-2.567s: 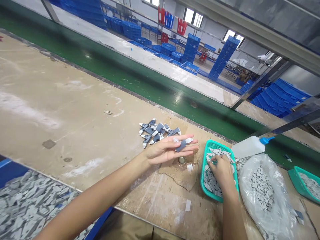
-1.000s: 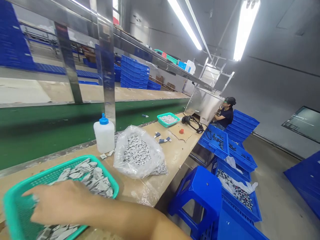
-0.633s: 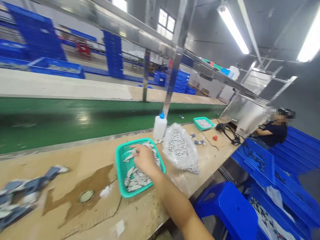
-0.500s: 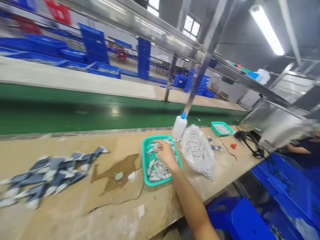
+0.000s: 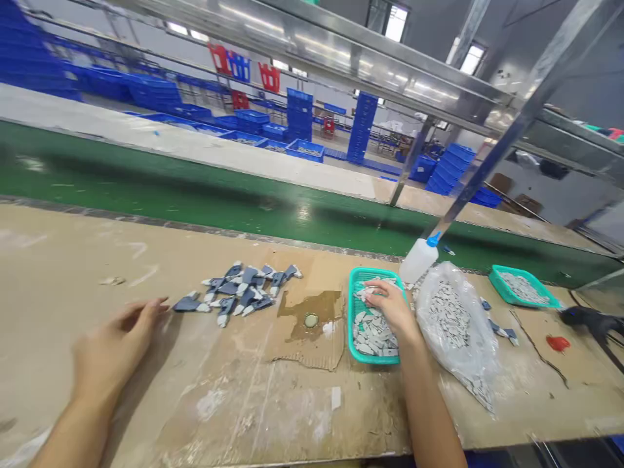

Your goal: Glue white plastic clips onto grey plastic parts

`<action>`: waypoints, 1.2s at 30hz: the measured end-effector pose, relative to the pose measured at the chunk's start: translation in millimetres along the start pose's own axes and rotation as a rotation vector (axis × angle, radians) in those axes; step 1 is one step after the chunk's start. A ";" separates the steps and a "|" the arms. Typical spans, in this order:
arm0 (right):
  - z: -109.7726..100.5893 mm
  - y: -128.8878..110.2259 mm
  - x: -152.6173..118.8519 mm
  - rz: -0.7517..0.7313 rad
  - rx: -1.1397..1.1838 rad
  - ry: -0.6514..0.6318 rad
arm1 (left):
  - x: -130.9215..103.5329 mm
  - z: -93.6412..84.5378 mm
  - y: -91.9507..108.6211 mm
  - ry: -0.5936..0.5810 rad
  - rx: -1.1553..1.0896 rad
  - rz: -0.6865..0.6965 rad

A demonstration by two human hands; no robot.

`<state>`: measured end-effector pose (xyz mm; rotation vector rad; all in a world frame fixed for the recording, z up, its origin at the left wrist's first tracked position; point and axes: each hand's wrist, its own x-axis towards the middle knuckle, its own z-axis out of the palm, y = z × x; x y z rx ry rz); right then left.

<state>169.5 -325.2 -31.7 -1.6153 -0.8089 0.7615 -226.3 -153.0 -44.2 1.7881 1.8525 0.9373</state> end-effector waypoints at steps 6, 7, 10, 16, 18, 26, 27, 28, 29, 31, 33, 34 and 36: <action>-4.2 0.7 -1.3 -0.002 -0.025 -0.031 | 1.0 1.6 -8.5 -0.048 -0.232 -0.034; -4.8 0.8 -0.8 0.006 -0.030 -0.045 | 1.3 1.7 -9.0 -0.042 -0.233 -0.028; -5.1 -0.2 -0.7 0.053 -0.050 -0.061 | 0.1 2.1 -11.7 -0.026 -0.243 -0.010; 1.8 -7.3 -3.1 0.033 -0.175 -0.028 | -2.9 3.3 -16.0 -0.035 -0.272 0.013; 7.1 -11.8 -5.7 -0.064 -0.267 -0.004 | -2.7 3.4 -16.5 -0.038 -0.272 0.017; 52.2 -28.2 -19.6 -0.348 -0.461 -0.142 | -5.0 3.4 -13.6 -0.045 -0.190 0.055; 58.8 -27.4 -19.7 -0.348 -0.456 -0.185 | -5.6 3.7 -12.9 -0.048 -0.181 0.058; 64.7 -25.7 -19.4 -0.356 -0.457 -0.219 | -6.2 4.2 -12.2 -0.052 -0.173 0.059; 69.5 -23.4 -19.1 -0.370 -0.466 -0.245 | -6.6 4.8 -11.7 -0.059 -0.168 0.059; 75.7 -18.0 -18.7 -0.404 -0.502 -0.262 | -6.8 6.2 -11.4 -0.078 -0.164 0.054; 77.5 -13.4 -19.5 -0.420 -0.548 -0.240 | -6.2 8.0 -11.9 -0.092 -0.151 0.056; 77.3 -11.9 -20.5 -0.420 -0.571 -0.225 | -5.8 8.8 -12.2 -0.093 -0.139 0.063; 76.3 -10.9 -23.4 -0.422 -0.611 -0.214 | -5.2 10.0 -12.4 -0.086 -0.112 0.083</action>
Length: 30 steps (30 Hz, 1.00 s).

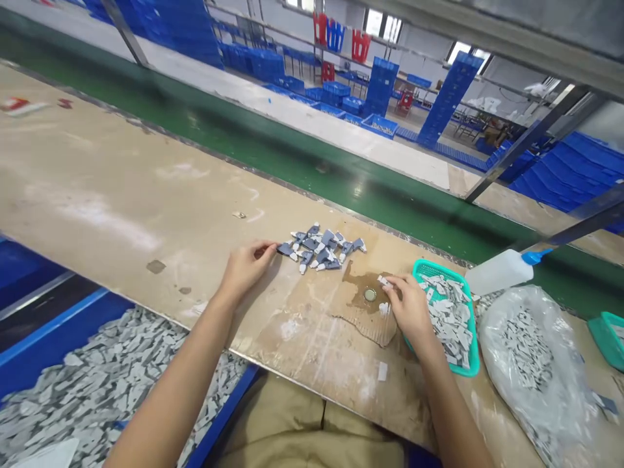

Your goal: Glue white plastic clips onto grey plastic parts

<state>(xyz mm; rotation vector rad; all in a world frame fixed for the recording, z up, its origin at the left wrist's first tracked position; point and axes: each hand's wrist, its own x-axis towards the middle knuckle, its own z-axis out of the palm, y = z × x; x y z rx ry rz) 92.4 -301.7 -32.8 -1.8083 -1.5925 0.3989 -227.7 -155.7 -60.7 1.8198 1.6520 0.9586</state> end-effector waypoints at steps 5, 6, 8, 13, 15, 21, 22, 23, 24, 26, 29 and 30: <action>-1.7 -6.4 -5.9 -0.040 -0.057 -0.081 | -1.5 1.0 3.3 -0.008 0.028 0.003; -2.4 -7.7 -6.5 -0.050 -0.066 -0.089 | -2.1 1.1 4.4 -0.004 0.030 -0.004; -4.6 -9.7 -7.5 -0.064 -0.083 -0.091 | -3.2 1.3 6.8 0.015 0.034 -0.023; -9.6 -15.4 -10.6 -0.053 -0.120 -0.113 | -5.0 0.9 11.8 0.026 0.040 -0.040; -8.7 -18.3 -12.4 -0.062 -0.135 -0.115 | -5.5 0.5 12.8 0.021 0.041 -0.041; -2.7 -20.9 -15.1 -0.146 -0.174 -0.058 | -6.4 1.4 11.4 0.052 0.026 -0.016; -2.2 -20.8 -15.0 -0.150 -0.183 -0.059 | -6.5 1.5 11.2 0.051 0.027 -0.012; -1.8 -20.8 -14.7 -0.154 -0.193 -0.065 | -6.7 1.5 11.3 0.045 0.033 -0.011; -1.5 -21.0 -14.5 -0.161 -0.202 -0.070 | -7.0 1.3 11.8 0.040 0.042 -0.011; -1.0 -21.6 -13.9 -0.184 -0.220 -0.079 | -7.6 0.4 13.6 0.029 0.059 -0.014; 0.0 -22.1 -13.6 -0.238 -0.255 -0.072 | -8.5 -1.4 17.1 0.014 0.077 -0.024; 0.4 -21.9 -13.7 -0.256 -0.267 -0.070 | -8.6 -1.8 17.8 0.009 0.083 -0.026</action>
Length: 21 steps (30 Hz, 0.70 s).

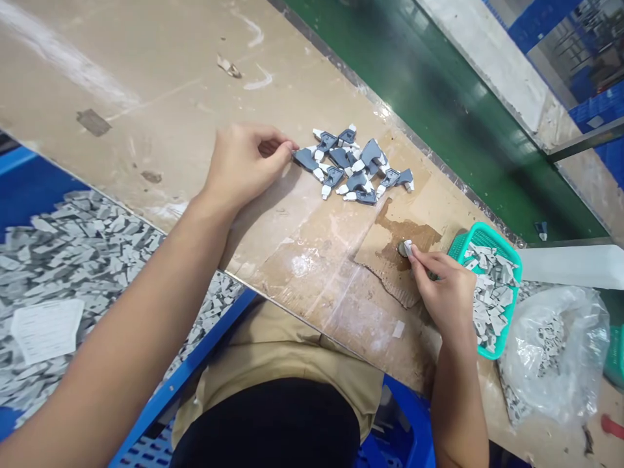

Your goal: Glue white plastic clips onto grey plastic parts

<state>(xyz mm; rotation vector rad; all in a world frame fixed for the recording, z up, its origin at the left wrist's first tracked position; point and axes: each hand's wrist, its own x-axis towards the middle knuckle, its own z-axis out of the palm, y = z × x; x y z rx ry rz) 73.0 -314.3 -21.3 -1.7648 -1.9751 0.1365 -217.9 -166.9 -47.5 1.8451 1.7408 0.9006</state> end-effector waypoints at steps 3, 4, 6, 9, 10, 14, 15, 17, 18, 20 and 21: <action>1.2 0.6 -0.6 -0.023 -0.023 0.004 | 0.3 0.6 -1.0 0.001 0.010 0.020; 1.4 0.7 -0.8 -0.027 -0.027 0.005 | 0.6 1.4 -2.1 0.019 0.004 0.035; 1.5 0.9 -0.8 -0.034 -0.035 0.009 | 1.2 3.5 -4.8 0.068 -0.017 0.067; 1.2 0.7 -0.5 -0.050 -0.046 0.011 | 1.9 6.0 -7.6 0.101 -0.040 0.094; 1.1 0.5 -0.4 -0.052 -0.046 0.010 | 2.0 6.4 -8.0 0.096 -0.041 0.094; 1.0 -0.1 -0.2 -0.052 -0.050 0.007 | 2.5 5.7 -8.3 0.088 -0.045 0.088; 1.0 -0.2 -0.1 -0.054 -0.056 0.005 | 2.7 5.4 -8.5 0.084 -0.045 0.090; 1.0 -0.5 0.2 -0.063 -0.064 0.001 | 3.0 4.9 -9.1 0.074 -0.039 0.101; 0.9 -0.6 0.3 -0.066 -0.067 0.001 | 3.1 4.9 -9.5 0.072 -0.036 0.109; 1.0 -0.9 0.8 -0.071 -0.068 0.001 | 2.8 4.9 -10.0 0.070 -0.032 0.120; 1.1 -1.1 1.0 -0.073 -0.069 0.002 | 2.5 5.0 -10.1 0.068 -0.032 0.121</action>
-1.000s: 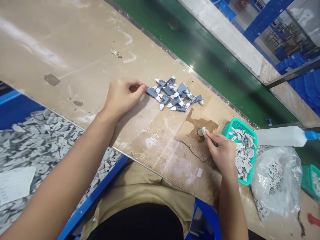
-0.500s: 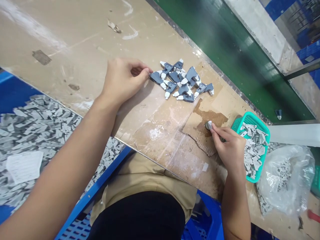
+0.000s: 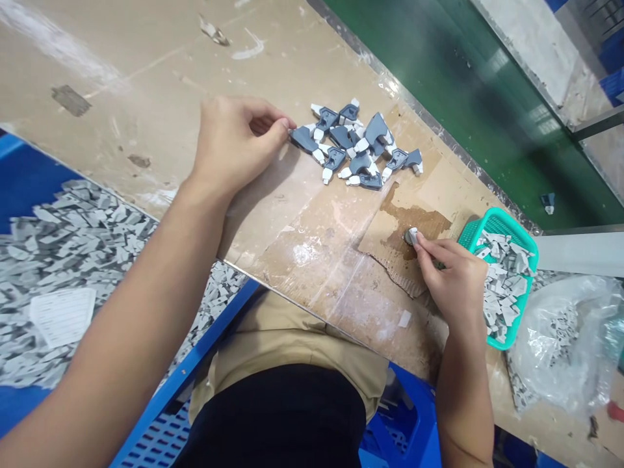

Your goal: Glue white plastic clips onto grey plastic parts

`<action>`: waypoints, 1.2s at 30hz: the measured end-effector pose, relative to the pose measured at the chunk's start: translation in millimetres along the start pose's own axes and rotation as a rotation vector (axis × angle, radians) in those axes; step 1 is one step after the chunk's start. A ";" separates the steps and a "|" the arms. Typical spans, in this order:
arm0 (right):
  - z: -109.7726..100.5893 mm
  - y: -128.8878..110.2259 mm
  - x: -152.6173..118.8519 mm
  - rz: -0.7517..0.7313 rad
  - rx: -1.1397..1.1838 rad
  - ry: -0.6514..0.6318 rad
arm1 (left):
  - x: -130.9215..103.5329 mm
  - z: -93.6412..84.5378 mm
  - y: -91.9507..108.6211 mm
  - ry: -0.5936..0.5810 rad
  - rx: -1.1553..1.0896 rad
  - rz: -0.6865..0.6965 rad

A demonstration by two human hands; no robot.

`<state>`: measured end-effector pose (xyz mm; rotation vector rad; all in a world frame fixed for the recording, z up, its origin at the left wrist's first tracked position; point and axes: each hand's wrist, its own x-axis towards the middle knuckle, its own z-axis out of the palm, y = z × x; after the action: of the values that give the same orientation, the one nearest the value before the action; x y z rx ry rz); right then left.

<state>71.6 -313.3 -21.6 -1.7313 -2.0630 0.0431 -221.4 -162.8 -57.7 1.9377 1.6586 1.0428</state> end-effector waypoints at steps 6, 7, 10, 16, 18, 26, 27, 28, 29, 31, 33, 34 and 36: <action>0.6 -0.1 -0.1 0.004 -0.009 -0.018 | -0.4 0.3 1.2 -0.009 0.018 -0.011; 0.7 0.1 -0.2 0.005 -0.008 -0.023 | -0.2 0.4 1.1 -0.011 0.019 -0.012; 1.0 0.9 -0.5 -0.010 -0.009 -0.022 | 0.5 1.1 0.1 -0.015 0.027 -0.012; 1.4 2.6 -2.0 0.001 0.014 0.011 | 0.8 2.9 -0.2 0.015 0.018 -0.056; 1.6 3.3 -2.7 0.005 0.046 0.049 | 0.6 4.1 0.5 0.047 -0.008 -0.087; 5.0 8.4 -3.1 0.042 0.124 0.054 | 7.9 10.1 18.6 0.316 -0.039 0.039; 6.2 9.0 -3.2 0.044 0.129 0.049 | 10.6 10.6 26.8 0.318 -0.046 0.090; 7.6 9.4 -3.3 0.048 0.131 0.045 | 13.8 11.6 36.8 0.301 -0.052 0.142; 8.8 9.6 -3.3 0.051 0.128 0.036 | 17.5 13.8 48.2 0.268 -0.056 0.191; 10.4 8.9 -3.0 0.066 0.103 -0.012 | 26.5 23.5 73.7 0.167 -0.066 0.284; 9.6 6.9 -2.1 0.085 0.066 -0.081 | 37.5 43.3 100.6 0.057 -0.068 0.418; 8.3 5.5 -1.4 0.092 0.048 -0.109 | 43.6 57.2 114.1 0.000 -0.056 0.509; 4.7 2.7 0.0 0.109 0.025 -0.147 | 55.9 91.6 142.0 -0.135 -0.002 0.702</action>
<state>72.4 -311.6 -26.7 -1.8740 -2.0573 0.2354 -56.7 -125.7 -1.3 2.5961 0.9003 1.0954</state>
